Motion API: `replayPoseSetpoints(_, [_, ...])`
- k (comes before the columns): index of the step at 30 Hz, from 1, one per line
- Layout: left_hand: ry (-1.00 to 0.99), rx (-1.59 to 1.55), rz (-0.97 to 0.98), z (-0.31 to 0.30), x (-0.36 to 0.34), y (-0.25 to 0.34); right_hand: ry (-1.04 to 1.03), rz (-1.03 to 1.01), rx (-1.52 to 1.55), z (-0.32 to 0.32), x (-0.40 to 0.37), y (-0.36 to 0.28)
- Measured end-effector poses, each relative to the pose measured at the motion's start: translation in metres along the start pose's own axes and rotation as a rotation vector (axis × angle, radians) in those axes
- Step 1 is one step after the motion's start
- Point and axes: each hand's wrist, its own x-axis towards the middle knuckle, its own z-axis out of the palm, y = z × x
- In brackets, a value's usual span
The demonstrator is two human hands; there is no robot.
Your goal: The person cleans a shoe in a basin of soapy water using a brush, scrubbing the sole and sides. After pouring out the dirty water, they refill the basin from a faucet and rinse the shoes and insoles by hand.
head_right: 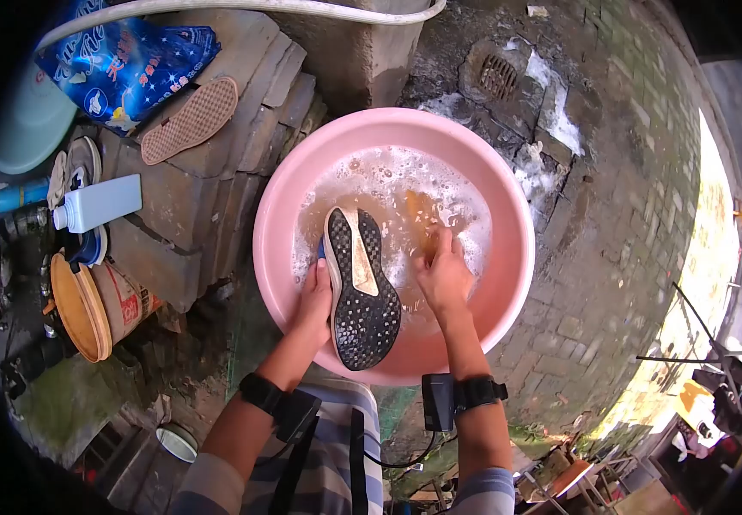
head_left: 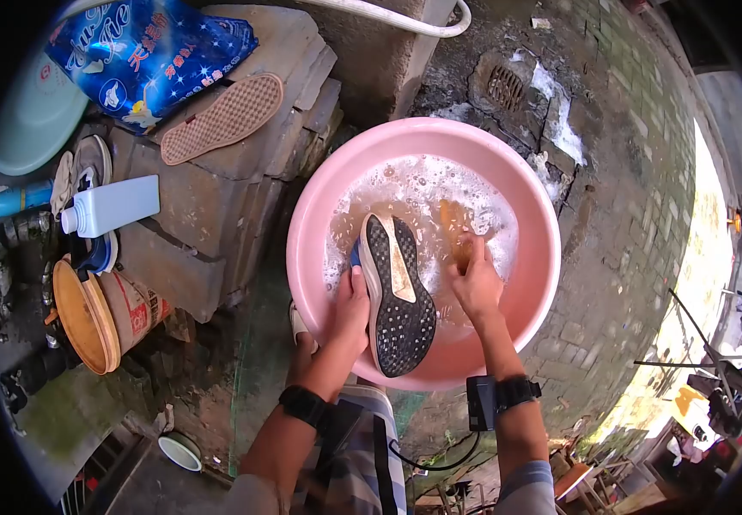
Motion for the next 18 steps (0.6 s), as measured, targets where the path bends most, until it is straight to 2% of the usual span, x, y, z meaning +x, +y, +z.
replayPoseSetpoints(3, [0.068, 0.119, 0.092, -0.001, 0.020, -0.018, -0.068, 0.117, 0.180, -0.030, -0.029, -0.010])
replayPoseSetpoints(4, [-0.025, 0.014, 0.096, -0.004, 0.025, -0.022, -0.052, 0.069, 0.272, -0.035, -0.046, -0.004])
replayPoseSetpoints(5, [-0.027, 0.010, 0.092, -0.003, 0.027, -0.025, -0.034, 0.021, 0.361, -0.040, -0.066, 0.002])
replayPoseSetpoints(8, [0.027, 0.115, 0.081, 0.001, 0.026, -0.028, -0.110, -0.049, 0.336, -0.056, -0.117, -0.007])
replayPoseSetpoints(10, [0.067, 0.226, 0.086, 0.000, 0.027, -0.030, -0.145, -0.146, 0.098, -0.052, -0.133, -0.014])
replayPoseSetpoints(13, [0.110, 0.391, 0.098, -0.002, 0.029, -0.040, -0.168, -0.048, 0.022, -0.031, -0.096, -0.045])
replayPoseSetpoints(15, [0.127, 0.274, 0.184, 0.004, 0.032, -0.047, -0.056, -0.158, -0.091, -0.010, -0.051, -0.061])
replayPoseSetpoints(18, [0.121, 0.307, 0.156, 0.009, 0.020, -0.031, 0.005, -0.241, -0.121, 0.002, -0.018, -0.069])
